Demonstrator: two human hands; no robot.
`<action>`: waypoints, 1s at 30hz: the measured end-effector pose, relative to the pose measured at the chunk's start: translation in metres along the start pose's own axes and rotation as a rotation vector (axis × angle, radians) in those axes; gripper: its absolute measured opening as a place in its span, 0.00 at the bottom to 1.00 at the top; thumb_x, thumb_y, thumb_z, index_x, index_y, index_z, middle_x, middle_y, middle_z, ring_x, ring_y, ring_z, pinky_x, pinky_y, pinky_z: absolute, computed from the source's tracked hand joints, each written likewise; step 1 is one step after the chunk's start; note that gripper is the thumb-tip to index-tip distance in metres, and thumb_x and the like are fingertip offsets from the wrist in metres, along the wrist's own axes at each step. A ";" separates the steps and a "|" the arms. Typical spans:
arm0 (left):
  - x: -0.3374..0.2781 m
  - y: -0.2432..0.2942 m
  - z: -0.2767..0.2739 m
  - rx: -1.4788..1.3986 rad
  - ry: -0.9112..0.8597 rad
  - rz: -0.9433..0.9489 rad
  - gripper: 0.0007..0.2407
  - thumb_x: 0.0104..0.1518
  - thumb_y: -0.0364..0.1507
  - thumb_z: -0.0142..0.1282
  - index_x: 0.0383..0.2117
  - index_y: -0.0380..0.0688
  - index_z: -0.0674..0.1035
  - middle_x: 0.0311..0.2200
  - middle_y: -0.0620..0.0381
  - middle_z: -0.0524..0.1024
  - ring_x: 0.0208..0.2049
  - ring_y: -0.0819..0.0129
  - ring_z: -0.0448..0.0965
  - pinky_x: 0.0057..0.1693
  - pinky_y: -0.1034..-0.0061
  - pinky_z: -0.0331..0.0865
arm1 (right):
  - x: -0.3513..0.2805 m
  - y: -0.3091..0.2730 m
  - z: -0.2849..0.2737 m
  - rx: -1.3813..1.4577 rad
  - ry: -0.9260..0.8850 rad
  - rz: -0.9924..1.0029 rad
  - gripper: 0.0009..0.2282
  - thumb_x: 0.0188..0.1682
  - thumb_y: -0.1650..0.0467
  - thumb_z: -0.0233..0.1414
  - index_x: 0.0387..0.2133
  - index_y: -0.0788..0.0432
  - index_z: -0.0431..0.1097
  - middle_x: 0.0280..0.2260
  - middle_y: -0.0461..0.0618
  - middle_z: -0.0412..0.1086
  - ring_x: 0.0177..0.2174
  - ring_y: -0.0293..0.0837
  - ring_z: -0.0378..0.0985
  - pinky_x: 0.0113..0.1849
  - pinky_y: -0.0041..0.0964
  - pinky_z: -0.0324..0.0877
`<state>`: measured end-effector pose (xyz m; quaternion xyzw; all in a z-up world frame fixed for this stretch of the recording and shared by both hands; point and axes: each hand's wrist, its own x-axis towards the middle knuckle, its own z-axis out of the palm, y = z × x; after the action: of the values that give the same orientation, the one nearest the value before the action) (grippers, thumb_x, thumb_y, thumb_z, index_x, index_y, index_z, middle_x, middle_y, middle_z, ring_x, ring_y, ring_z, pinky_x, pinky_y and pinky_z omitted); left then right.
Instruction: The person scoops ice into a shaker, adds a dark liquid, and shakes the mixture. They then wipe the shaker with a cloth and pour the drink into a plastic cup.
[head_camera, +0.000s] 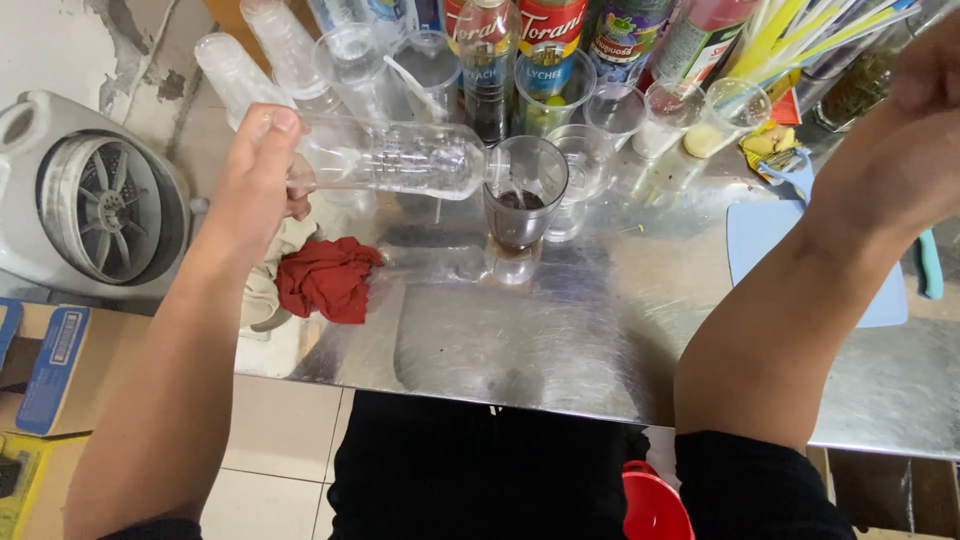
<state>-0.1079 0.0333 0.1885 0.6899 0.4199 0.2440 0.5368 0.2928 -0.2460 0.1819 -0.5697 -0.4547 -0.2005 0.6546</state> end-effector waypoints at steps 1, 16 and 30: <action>0.001 0.000 -0.001 0.001 -0.019 0.018 0.14 0.68 0.46 0.36 0.42 0.49 0.65 0.19 0.64 0.53 0.22 0.74 0.57 0.31 0.76 0.59 | 0.000 -0.002 0.002 0.002 0.019 0.040 0.14 0.63 0.66 0.32 0.28 0.61 0.47 0.30 0.52 0.43 0.33 0.47 0.42 0.42 0.51 0.42; -0.024 -0.018 0.037 -0.423 -0.066 -0.398 0.29 0.64 0.53 0.25 0.67 0.52 0.58 0.13 0.73 0.50 0.13 0.79 0.46 0.29 0.82 0.55 | 0.010 -0.102 0.103 -0.021 -0.788 -0.166 0.15 0.56 0.78 0.63 0.52 0.68 0.67 0.43 0.60 0.66 0.36 0.47 0.73 0.40 0.37 0.74; -0.023 -0.057 0.066 -0.733 -0.175 -0.454 0.25 0.65 0.55 0.33 0.27 0.48 0.71 0.09 0.66 0.53 0.09 0.77 0.44 0.25 0.78 0.50 | -0.010 -0.093 0.139 0.030 -0.863 -0.135 0.14 0.50 0.68 0.63 0.46 0.63 0.74 0.40 0.53 0.71 0.37 0.45 0.74 0.38 0.36 0.71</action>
<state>-0.0859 -0.0174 0.1167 0.3624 0.3996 0.1933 0.8195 0.1645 -0.1446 0.2174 -0.5607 -0.7256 0.0202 0.3983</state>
